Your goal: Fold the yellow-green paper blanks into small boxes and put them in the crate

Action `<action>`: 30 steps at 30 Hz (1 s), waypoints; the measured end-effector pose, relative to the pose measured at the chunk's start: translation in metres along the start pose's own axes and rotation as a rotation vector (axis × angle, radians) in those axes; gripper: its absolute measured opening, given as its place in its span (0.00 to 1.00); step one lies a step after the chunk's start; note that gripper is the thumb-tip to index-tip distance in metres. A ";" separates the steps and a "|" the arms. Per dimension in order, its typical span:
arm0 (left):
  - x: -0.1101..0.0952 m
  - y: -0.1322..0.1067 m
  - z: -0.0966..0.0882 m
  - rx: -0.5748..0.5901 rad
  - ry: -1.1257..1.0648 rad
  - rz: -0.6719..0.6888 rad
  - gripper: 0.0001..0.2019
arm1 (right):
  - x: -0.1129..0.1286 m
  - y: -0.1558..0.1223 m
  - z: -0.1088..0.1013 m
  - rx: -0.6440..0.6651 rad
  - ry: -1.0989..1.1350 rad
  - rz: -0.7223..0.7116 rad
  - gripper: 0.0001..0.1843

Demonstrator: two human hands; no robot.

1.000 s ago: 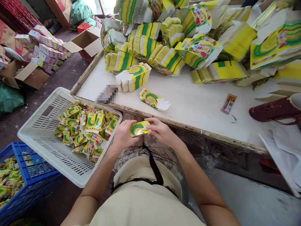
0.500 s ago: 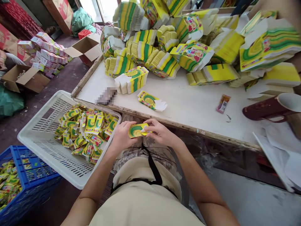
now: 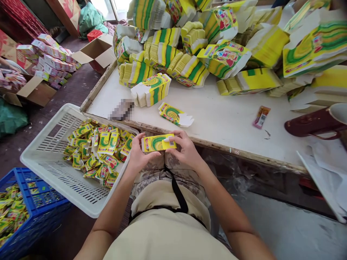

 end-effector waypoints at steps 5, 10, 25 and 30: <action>0.000 0.001 0.002 0.035 -0.406 -0.375 0.30 | 0.000 0.000 0.004 0.032 -0.062 -0.058 0.14; 0.002 0.003 0.002 -0.075 -0.537 -0.461 0.28 | 0.003 -0.003 0.006 0.132 -0.076 -0.066 0.12; -0.007 -0.005 0.003 0.025 -0.488 -0.423 0.22 | 0.008 -0.002 0.015 0.002 0.008 0.120 0.22; 0.011 0.009 -0.047 -0.242 -0.214 -0.288 0.17 | -0.002 0.018 0.010 0.043 0.053 0.135 0.32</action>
Point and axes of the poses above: each hand's wrist, its own y-axis towards the middle knuckle, its own z-axis out of the palm, x = y × z, the point moved 1 cm from there along y, towards the middle knuckle, and after that the axes turned 9 degrees about -x, right-handed, at the moved point
